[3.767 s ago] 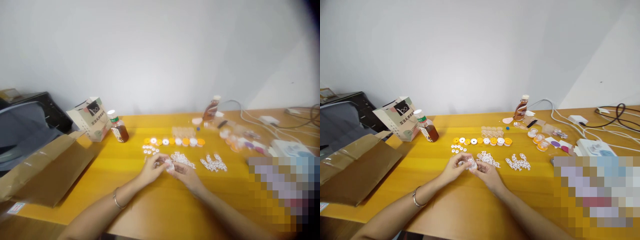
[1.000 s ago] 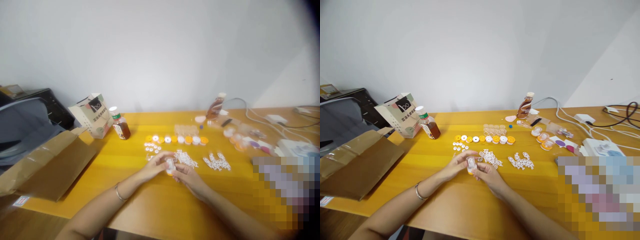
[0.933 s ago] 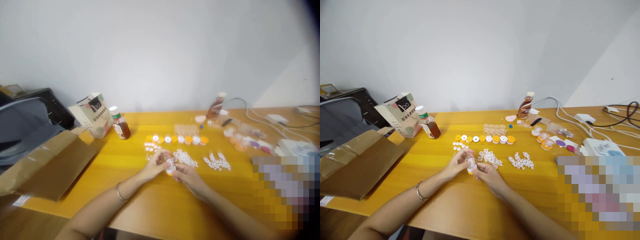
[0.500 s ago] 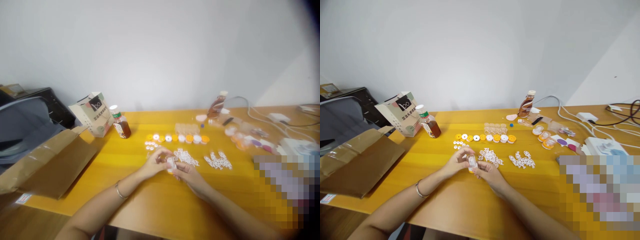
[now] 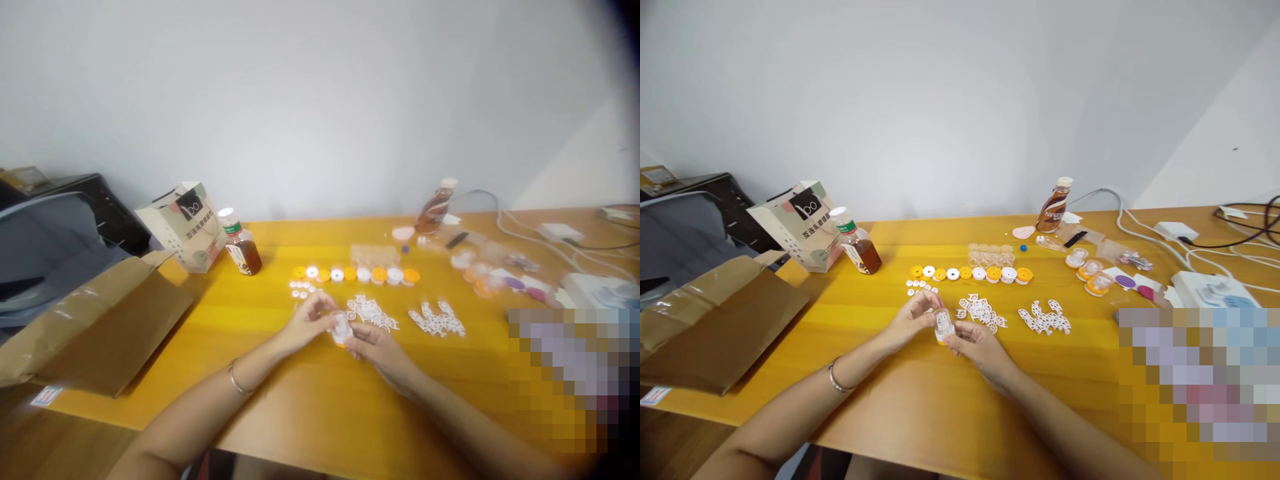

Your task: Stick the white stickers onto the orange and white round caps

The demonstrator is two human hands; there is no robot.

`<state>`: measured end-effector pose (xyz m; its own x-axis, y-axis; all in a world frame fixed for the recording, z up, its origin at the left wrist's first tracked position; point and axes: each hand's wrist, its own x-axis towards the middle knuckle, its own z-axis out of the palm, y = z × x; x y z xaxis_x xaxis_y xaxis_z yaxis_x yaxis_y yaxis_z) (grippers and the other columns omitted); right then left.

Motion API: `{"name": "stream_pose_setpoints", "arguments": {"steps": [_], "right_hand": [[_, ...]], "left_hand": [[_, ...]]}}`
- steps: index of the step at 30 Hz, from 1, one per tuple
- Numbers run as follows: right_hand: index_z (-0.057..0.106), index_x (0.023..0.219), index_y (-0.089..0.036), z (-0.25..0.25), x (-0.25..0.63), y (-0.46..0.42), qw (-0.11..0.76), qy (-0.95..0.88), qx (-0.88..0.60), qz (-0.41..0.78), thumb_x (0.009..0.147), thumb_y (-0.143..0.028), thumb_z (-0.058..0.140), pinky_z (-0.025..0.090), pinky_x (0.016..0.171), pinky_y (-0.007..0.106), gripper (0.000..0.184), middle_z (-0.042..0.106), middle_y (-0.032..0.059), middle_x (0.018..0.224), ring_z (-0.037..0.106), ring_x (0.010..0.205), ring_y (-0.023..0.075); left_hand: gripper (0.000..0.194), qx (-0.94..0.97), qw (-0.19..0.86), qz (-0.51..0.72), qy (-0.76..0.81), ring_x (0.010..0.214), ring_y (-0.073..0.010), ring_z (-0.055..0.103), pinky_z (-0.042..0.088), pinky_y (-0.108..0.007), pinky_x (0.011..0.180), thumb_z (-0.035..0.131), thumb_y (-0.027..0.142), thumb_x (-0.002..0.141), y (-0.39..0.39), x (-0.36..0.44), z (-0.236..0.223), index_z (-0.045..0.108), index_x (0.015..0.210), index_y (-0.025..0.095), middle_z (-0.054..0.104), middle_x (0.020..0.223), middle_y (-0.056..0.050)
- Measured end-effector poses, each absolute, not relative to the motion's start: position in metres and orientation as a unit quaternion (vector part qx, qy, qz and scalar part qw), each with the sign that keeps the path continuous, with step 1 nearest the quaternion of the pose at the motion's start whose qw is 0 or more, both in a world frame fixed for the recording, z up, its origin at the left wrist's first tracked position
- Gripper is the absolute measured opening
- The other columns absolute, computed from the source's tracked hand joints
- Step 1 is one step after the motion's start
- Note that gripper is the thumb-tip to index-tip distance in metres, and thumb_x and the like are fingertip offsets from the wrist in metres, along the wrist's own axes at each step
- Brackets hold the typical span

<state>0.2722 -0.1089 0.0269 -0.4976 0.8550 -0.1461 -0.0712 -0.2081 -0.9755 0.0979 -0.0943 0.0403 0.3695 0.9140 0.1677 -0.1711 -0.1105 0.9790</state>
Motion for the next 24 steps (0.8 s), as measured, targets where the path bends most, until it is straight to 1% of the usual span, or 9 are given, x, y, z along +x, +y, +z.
{"name": "stream_pose_setpoints", "arguments": {"steps": [2, 6, 8, 10, 12, 14, 17, 19, 24], "right_hand": [[0.065, 0.074, -0.018, 0.0271, 0.2724, -0.1088, 0.341, -0.528, -0.371, 0.684, 0.064, -0.038, 0.067, 0.032, 0.051, 0.023, 0.022, 0.052, -0.0028, 0.057, 0.041, 0.051, 0.0091], [0.065, 0.073, -0.019, 0.0265, 0.2727, -0.1086, 0.345, -0.528, -0.369, 0.682, 0.065, -0.037, 0.066, 0.032, 0.051, 0.022, 0.021, 0.051, -0.0030, 0.057, 0.041, 0.051, 0.0090], [0.065, 0.075, -0.019, 0.0260, 0.2723, -0.1086, 0.344, -0.530, -0.369, 0.682, 0.065, -0.037, 0.066, 0.032, 0.052, 0.023, 0.021, 0.053, -0.0028, 0.060, 0.041, 0.052, 0.0089], [0.066, 0.078, -0.019, 0.0258, 0.2716, -0.1088, 0.341, -0.533, -0.365, 0.683, 0.065, -0.036, 0.066, 0.032, 0.053, 0.023, 0.021, 0.055, -0.0022, 0.063, 0.040, 0.053, 0.0088], [0.066, 0.079, -0.019, 0.0262, 0.2713, -0.1088, 0.340, -0.536, -0.361, 0.683, 0.065, -0.036, 0.066, 0.032, 0.053, 0.023, 0.021, 0.055, -0.0023, 0.063, 0.040, 0.053, 0.0089], [0.066, 0.077, -0.019, 0.0270, 0.2715, -0.1087, 0.342, -0.539, -0.364, 0.679, 0.065, -0.036, 0.066, 0.032, 0.053, 0.023, 0.020, 0.054, -0.0029, 0.060, 0.041, 0.053, 0.0091], [0.066, 0.074, -0.020, 0.0279, 0.2724, -0.1083, 0.344, -0.543, -0.373, 0.669, 0.066, -0.037, 0.065, 0.032, 0.053, 0.023, 0.019, 0.051, -0.0037, 0.057, 0.040, 0.052, 0.0093], [0.065, 0.070, -0.020, 0.0280, 0.2728, -0.1084, 0.345, -0.545, -0.368, 0.670, 0.067, -0.037, 0.064, 0.031, 0.052, 0.023, 0.018, 0.050, -0.0038, 0.056, 0.040, 0.052, 0.0092], [0.063, 0.064, -0.019, 0.0273, 0.2722, -0.1083, 0.358, -0.546, -0.369, 0.661, 0.065, -0.041, 0.064, 0.031, 0.051, 0.023, 0.022, 0.047, -0.0041, 0.054, 0.037, 0.049, 0.0090]], "left_hand": [[0.027, 0.589, 0.599, 0.446, 0.310, 0.082, -0.0155, 0.055, 0.040, -0.026, 0.071, 0.062, 0.031, 0.072, -0.0950, 0.0981, 0.0401, 0.054, 0.091, 0.014, 0.058, 0.089, -0.007], [0.036, 0.580, 0.631, 0.431, 0.281, 0.101, -0.0204, 0.050, 0.040, -0.030, 0.080, 0.058, 0.029, 0.075, -0.0976, 0.0990, 0.0406, 0.048, 0.108, 0.018, 0.052, 0.111, -0.010], [0.036, 0.584, 0.598, 0.459, 0.301, 0.094, -0.0179, 0.052, 0.040, -0.028, 0.078, 0.063, 0.027, 0.071, -0.0983, 0.0996, 0.0404, 0.050, 0.104, 0.018, 0.054, 0.105, -0.008], [0.027, 0.590, 0.590, 0.459, 0.306, 0.085, -0.0158, 0.054, 0.041, -0.028, 0.076, 0.061, 0.029, 0.073, -0.0983, 0.0998, 0.0399, 0.054, 0.096, 0.015, 0.057, 0.096, -0.007], [0.028, 0.595, 0.609, 0.434, 0.295, 0.088, -0.0170, 0.054, 0.041, -0.029, 0.078, 0.055, 0.033, 0.077, -0.0974, 0.0995, 0.0387, 0.055, 0.097, 0.014, 0.057, 0.097, -0.009], [0.033, 0.597, 0.606, 0.425, 0.310, 0.092, -0.0179, 0.052, 0.041, -0.028, 0.078, 0.058, 0.035, 0.074, -0.0959, 0.0992, 0.0366, 0.055, 0.100, 0.014, 0.056, 0.101, -0.009], [0.032, 0.595, 0.583, 0.424, 0.356, 0.080, -0.0146, 0.054, 0.042, -0.024, 0.071, 0.066, 0.034, 0.067, -0.0941, 0.0996, 0.0333, 0.057, 0.091, 0.014, 0.058, 0.088, -0.006], [0.028, 0.601, 0.577, 0.418, 0.361, 0.073, -0.0128, 0.054, 0.041, -0.023, 0.069, 0.063, 0.035, 0.069, -0.0944, 0.1004, 0.0331, 0.059, 0.084, 0.012, 0.059, 0.080, -0.004], [0.031, 0.614, 0.559, 0.428, 0.357, 0.075, -0.0143, 0.054, 0.042, -0.024, 0.071, 0.061, 0.040, 0.071, -0.0982, 0.1040, 0.0375, 0.061, 0.085, 0.012, 0.060, 0.080, -0.006]]}}
